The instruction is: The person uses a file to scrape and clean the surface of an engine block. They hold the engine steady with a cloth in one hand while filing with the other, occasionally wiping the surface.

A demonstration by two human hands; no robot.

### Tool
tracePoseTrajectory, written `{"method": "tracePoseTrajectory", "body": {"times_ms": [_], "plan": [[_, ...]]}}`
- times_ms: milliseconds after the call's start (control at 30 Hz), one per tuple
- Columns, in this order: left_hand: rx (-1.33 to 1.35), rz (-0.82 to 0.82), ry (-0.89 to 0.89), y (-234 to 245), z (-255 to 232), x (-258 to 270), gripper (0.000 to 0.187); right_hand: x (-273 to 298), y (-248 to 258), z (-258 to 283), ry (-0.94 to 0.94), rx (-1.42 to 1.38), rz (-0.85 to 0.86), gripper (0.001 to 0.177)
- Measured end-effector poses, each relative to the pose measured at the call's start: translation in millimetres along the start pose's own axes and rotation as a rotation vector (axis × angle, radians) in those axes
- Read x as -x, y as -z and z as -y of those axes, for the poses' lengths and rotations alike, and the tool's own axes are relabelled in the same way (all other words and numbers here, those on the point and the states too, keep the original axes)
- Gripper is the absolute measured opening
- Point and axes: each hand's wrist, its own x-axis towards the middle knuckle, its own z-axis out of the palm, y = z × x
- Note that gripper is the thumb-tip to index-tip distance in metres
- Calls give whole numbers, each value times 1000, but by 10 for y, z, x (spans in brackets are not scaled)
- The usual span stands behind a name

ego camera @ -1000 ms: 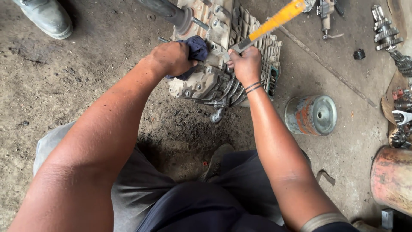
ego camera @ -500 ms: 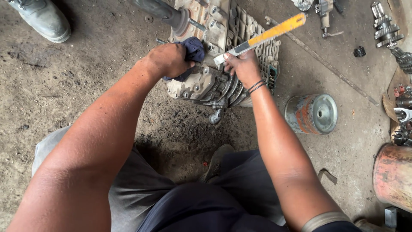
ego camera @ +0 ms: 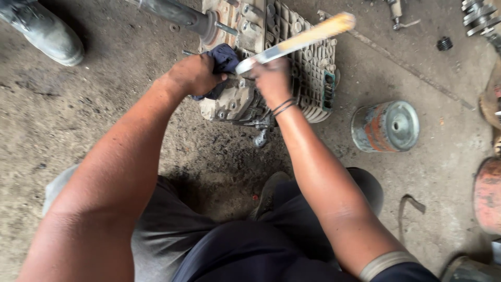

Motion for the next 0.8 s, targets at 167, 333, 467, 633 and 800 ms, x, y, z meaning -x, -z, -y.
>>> {"method": "tracePoseTrajectory", "body": {"times_ms": [167,333,467,633,800], "plan": [[-69,-12,-55,-24,39,-26,53,41,390,170,-113,163,-14,10],[-54,-10,-87,0,44,-127,52,130,177,49,-83,-2,-69,15],[-53,-49,-74,-29,60,-94,53,7,274,76,-83,1,53,10],[7,-44,-30,295,228,-121,38,109,306,65,-89,90,-25,13],[-105,-1420,-363,726,573,97,2,79,371,39,-7,214,68,12]]}}
